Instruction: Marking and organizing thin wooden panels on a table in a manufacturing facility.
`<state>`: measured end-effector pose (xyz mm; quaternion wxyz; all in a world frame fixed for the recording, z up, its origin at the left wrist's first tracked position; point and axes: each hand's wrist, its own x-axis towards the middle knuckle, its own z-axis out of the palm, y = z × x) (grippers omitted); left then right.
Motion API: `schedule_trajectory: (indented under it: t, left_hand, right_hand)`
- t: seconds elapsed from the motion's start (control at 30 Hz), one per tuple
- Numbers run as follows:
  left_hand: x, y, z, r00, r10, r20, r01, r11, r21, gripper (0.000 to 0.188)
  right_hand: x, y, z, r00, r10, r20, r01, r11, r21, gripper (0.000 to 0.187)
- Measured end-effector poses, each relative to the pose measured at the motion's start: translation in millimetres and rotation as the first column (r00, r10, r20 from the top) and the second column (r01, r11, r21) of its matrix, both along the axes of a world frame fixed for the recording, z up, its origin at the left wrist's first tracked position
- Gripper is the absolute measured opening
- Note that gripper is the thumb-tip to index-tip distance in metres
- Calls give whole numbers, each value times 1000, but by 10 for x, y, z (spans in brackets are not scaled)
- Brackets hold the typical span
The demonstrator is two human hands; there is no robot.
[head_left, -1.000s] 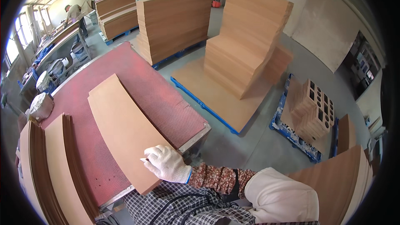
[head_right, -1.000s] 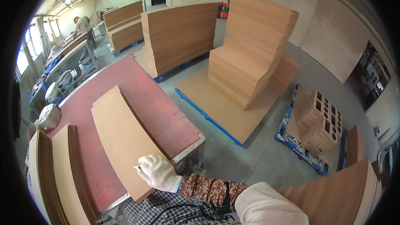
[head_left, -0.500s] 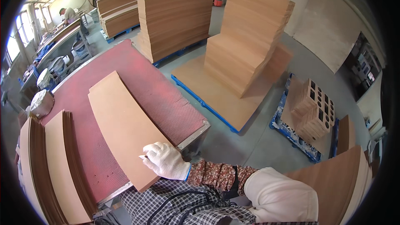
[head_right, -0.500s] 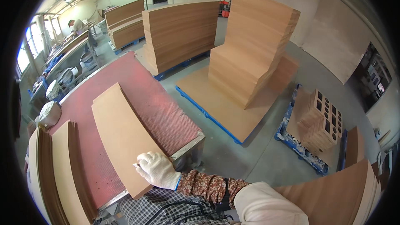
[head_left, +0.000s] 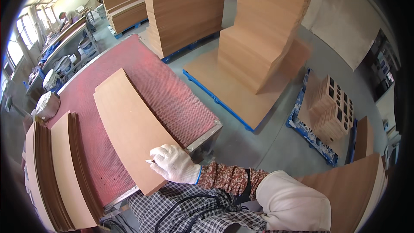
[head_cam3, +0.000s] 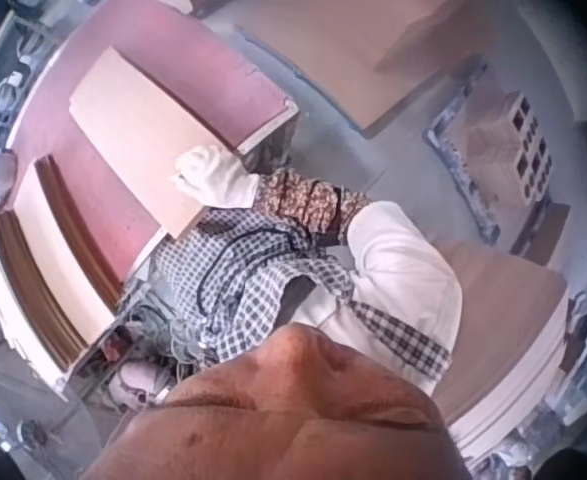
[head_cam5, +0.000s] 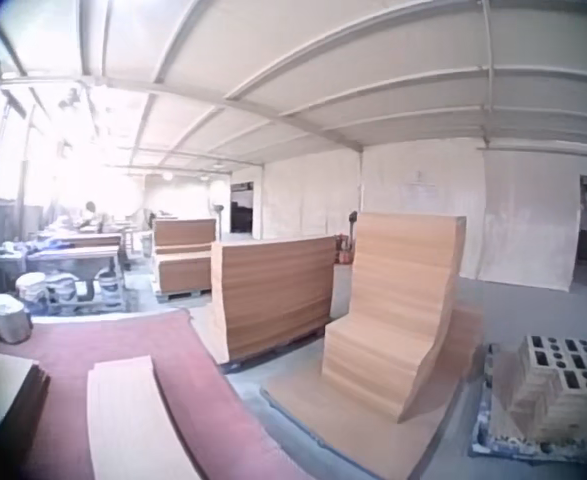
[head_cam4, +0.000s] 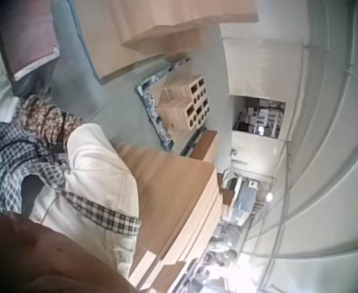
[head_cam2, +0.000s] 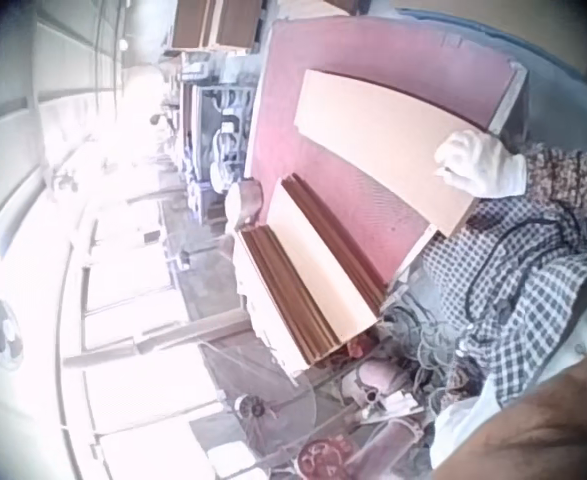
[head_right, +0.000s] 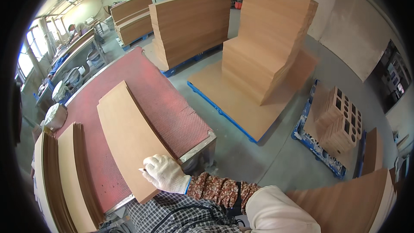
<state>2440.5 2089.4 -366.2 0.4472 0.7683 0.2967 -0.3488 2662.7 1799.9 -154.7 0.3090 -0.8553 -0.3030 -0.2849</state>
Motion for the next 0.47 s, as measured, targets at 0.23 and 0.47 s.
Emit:
schedule_trajectory:
  t: [0.23, 0.47]
  left_hand:
    - [-491, 478, 179, 994, 105, 30, -107, 993, 47, 39]
    - [-366, 1270, 734, 958, 169, 232, -194, 977, 89, 39]
  right_hand:
    - [-35, -2, 110, 999, -29, 45, 28, 999, 19, 22]
    - [29, 23, -37, 999, -22, 32, 22, 1000, 9, 24]
